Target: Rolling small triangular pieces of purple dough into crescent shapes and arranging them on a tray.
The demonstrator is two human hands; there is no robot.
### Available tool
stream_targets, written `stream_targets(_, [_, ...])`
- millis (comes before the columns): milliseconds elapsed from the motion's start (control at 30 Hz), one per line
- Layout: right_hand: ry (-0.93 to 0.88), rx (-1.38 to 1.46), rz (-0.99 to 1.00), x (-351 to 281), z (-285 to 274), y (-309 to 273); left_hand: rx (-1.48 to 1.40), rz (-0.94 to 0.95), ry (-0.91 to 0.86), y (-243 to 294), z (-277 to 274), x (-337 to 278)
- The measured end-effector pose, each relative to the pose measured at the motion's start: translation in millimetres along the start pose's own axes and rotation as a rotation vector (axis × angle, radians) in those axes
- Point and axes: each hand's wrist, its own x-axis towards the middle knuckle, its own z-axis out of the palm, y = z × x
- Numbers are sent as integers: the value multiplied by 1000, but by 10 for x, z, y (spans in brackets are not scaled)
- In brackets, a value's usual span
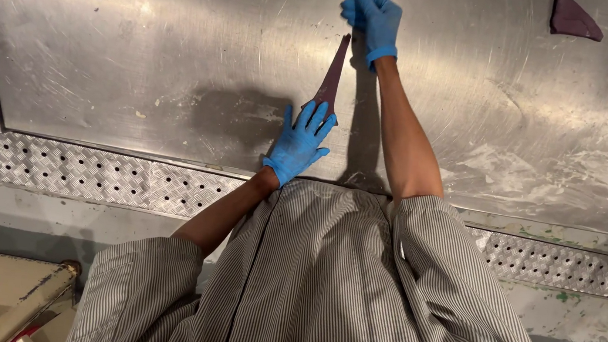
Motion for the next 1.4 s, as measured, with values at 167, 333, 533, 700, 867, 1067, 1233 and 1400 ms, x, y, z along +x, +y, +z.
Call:
stream_targets(167, [-19, -241, -278, -1026, 102, -595, -312, 98, 119, -360, -31, -2])
stream_targets(333, [-458, -1222, -654, -2060, -30, -585, -353, 127, 375, -895, 121, 176])
stream_targets(533, [-469, -1362, -760, -2073, -192, -218, 82, 477, 345, -1131, 74, 463])
stream_targets(700, [-467, -1291, -769, -2025, -145, -194, 200, 598, 407, -1193, 119, 544])
stream_targets(867, [-412, -1217, -755, -2001, -7, -276, 147, 650, 392, -1172, 5, 625])
stream_targets(1067, [-291, -1123, -571, -1967, 95, -350, -277, 445, 382, -1011, -261, 745])
stream_targets(1233, [-223, -1085, -601, -2085, 55, -412, -503, 267, 376, -1035, -401, 637])
stream_targets(1400, [-285, -1203, -708, -2217, -5, -352, -452, 249, 348, -933, 97, 401])
